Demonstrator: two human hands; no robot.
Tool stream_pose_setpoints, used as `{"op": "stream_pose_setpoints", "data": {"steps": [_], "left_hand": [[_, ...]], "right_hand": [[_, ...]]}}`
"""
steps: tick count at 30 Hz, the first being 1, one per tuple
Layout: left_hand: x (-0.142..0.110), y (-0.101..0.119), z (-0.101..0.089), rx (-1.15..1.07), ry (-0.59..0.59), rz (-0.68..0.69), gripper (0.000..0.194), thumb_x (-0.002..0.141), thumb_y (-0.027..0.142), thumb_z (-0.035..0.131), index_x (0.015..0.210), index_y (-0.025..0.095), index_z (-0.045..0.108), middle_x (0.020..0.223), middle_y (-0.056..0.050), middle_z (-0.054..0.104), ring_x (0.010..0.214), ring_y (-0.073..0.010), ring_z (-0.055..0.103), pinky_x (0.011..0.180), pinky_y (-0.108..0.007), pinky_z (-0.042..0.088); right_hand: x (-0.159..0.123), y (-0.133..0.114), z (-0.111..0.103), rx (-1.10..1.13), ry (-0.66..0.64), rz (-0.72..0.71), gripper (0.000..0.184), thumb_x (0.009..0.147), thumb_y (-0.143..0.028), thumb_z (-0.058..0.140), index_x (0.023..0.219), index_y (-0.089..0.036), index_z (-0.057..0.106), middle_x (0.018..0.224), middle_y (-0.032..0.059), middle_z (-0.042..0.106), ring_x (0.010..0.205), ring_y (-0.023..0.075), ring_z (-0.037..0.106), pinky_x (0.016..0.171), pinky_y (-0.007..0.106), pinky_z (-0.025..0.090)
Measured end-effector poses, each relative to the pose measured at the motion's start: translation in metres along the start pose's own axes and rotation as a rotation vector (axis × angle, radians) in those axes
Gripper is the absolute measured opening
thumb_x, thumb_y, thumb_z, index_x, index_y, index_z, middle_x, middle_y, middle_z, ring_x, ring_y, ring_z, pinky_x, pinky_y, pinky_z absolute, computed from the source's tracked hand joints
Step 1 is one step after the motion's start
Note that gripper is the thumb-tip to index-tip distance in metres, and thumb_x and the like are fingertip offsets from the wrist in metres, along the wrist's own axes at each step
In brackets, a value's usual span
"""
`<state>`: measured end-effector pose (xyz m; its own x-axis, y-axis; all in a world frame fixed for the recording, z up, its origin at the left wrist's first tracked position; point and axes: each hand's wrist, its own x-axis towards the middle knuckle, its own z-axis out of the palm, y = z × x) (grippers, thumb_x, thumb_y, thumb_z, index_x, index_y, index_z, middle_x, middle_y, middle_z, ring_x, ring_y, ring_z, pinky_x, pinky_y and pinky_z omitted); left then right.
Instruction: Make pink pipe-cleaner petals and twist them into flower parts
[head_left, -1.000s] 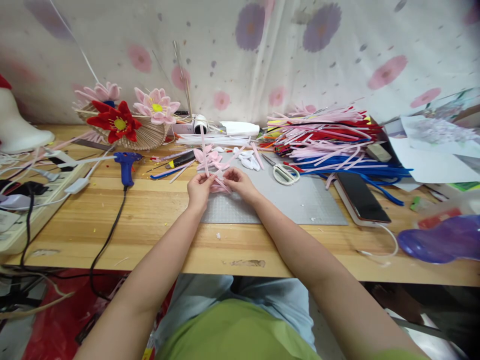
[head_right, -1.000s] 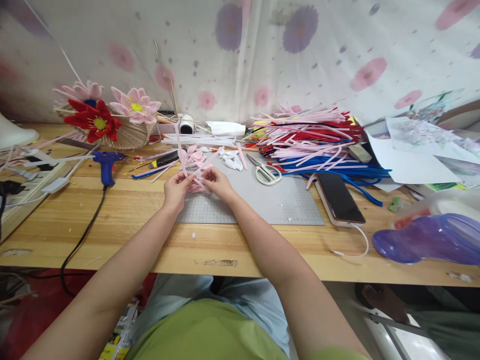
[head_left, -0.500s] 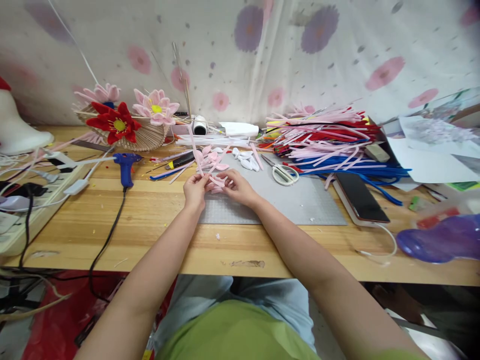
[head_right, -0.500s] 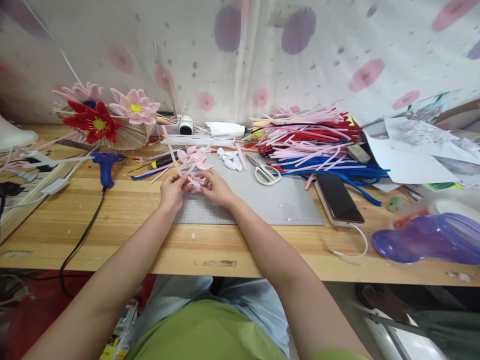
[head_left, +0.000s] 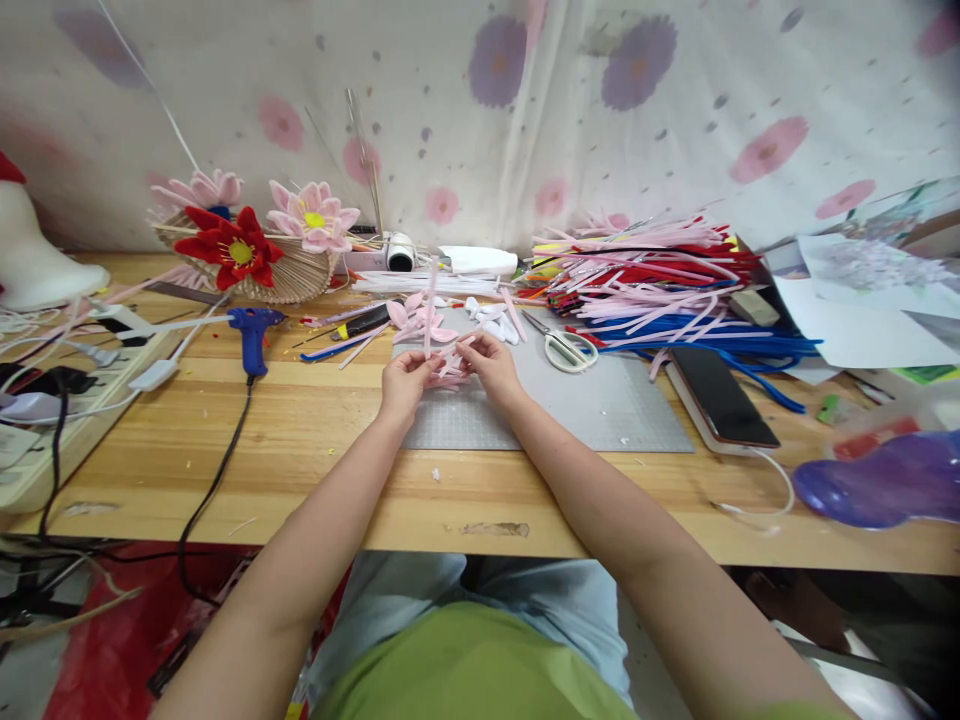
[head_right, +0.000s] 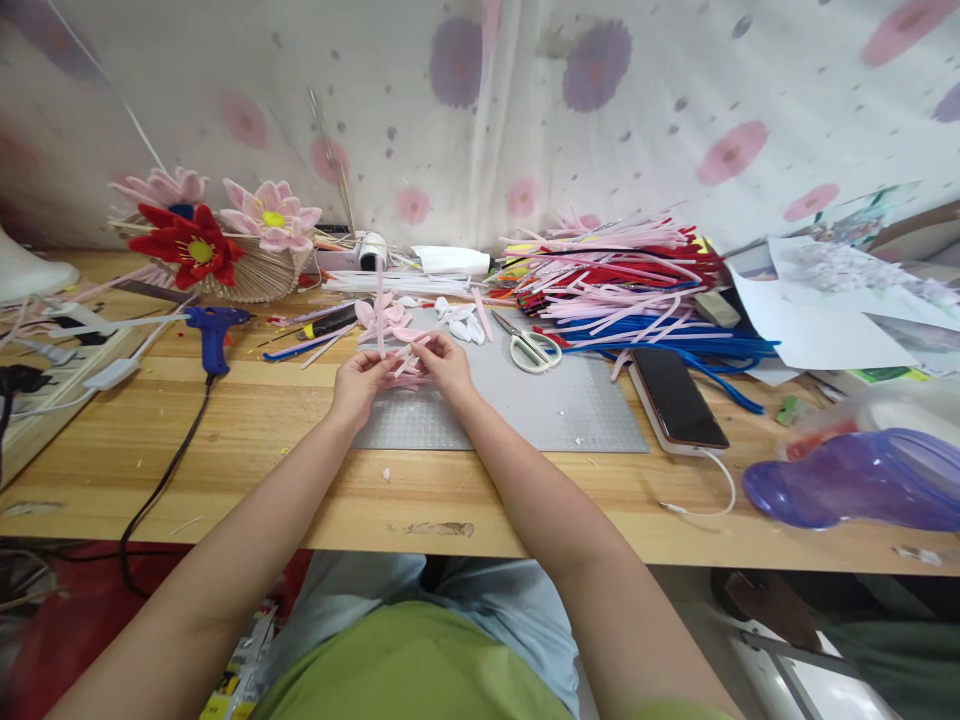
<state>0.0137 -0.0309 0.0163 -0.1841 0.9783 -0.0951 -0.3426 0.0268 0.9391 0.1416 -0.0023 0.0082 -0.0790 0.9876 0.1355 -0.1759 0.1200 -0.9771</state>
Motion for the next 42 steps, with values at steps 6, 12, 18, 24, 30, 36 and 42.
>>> {"op": "stream_pose_setpoints", "data": {"steps": [6,12,18,24,30,36,42], "left_hand": [[0.0,-0.001,0.001,0.059,0.034,-0.039,0.026,0.049,0.025,0.079,0.063,0.011,0.062,0.061,-0.002,0.064,0.052,-0.0113,0.058,0.051,-0.025,0.049],[0.003,0.009,-0.005,0.104,0.01,-0.208,0.016,0.056,0.018,0.076,0.065,0.01,0.065,0.063,-0.004,0.065,0.047,-0.0064,0.053,0.043,-0.018,0.044],[0.004,0.012,-0.009,0.092,-0.063,-0.284,0.011,0.061,0.015,0.073,0.067,0.009,0.066,0.066,-0.006,0.066,0.049,-0.0067,0.056,0.044,-0.016,0.047],[0.002,0.006,-0.005,-0.015,-0.029,-0.201,0.006,0.067,0.009,0.068,0.068,0.009,0.062,0.064,-0.005,0.065,0.061,-0.0112,0.064,0.059,-0.021,0.054],[-0.004,0.004,0.003,-0.015,-0.08,-0.199,0.013,0.07,0.012,0.066,0.083,0.009,0.065,0.074,-0.008,0.069,0.069,-0.0148,0.067,0.063,-0.025,0.055],[-0.005,0.002,0.005,-0.043,-0.096,-0.157,0.017,0.073,0.019,0.065,0.087,0.011,0.067,0.08,-0.008,0.07,0.067,-0.0138,0.066,0.06,-0.024,0.054],[-0.004,0.004,0.004,-0.099,-0.145,-0.179,0.021,0.073,0.024,0.066,0.09,0.012,0.067,0.087,-0.009,0.07,0.074,-0.0146,0.067,0.065,-0.024,0.054]], "right_hand": [[0.0,0.0,0.0,-0.105,-0.065,-0.049,0.034,0.064,-0.042,0.064,0.088,-0.021,0.052,0.063,-0.0045,0.053,0.052,0.0084,0.046,0.049,0.022,0.041],[0.002,-0.012,-0.02,-0.652,-0.116,-0.395,0.026,0.07,-0.017,0.058,0.096,-0.021,0.063,0.076,0.0023,0.058,0.072,0.0153,0.051,0.074,0.031,0.041],[0.0,-0.014,-0.023,-0.69,-0.1,-0.407,0.022,0.074,-0.022,0.057,0.095,-0.022,0.064,0.076,0.0026,0.059,0.07,0.0146,0.051,0.071,0.03,0.041],[0.003,-0.009,-0.014,-0.175,-0.117,-0.109,0.026,0.071,-0.045,0.059,0.078,-0.02,0.056,0.059,-0.0039,0.049,0.05,0.008,0.045,0.049,0.023,0.04],[0.009,-0.007,-0.014,-0.076,0.184,-0.098,0.027,0.069,-0.044,0.06,0.075,-0.02,0.05,0.054,-0.0067,0.046,0.042,0.005,0.039,0.04,0.019,0.035],[0.003,-0.003,-0.005,-0.142,0.12,-0.047,0.023,0.067,-0.04,0.06,0.07,-0.018,0.053,0.054,-0.0053,0.05,0.045,0.006,0.043,0.045,0.02,0.038],[-0.002,-0.003,0.003,-0.217,0.116,-0.061,0.019,0.07,-0.038,0.056,0.073,-0.019,0.054,0.058,-0.0036,0.051,0.052,0.0095,0.05,0.05,0.023,0.043]]}}
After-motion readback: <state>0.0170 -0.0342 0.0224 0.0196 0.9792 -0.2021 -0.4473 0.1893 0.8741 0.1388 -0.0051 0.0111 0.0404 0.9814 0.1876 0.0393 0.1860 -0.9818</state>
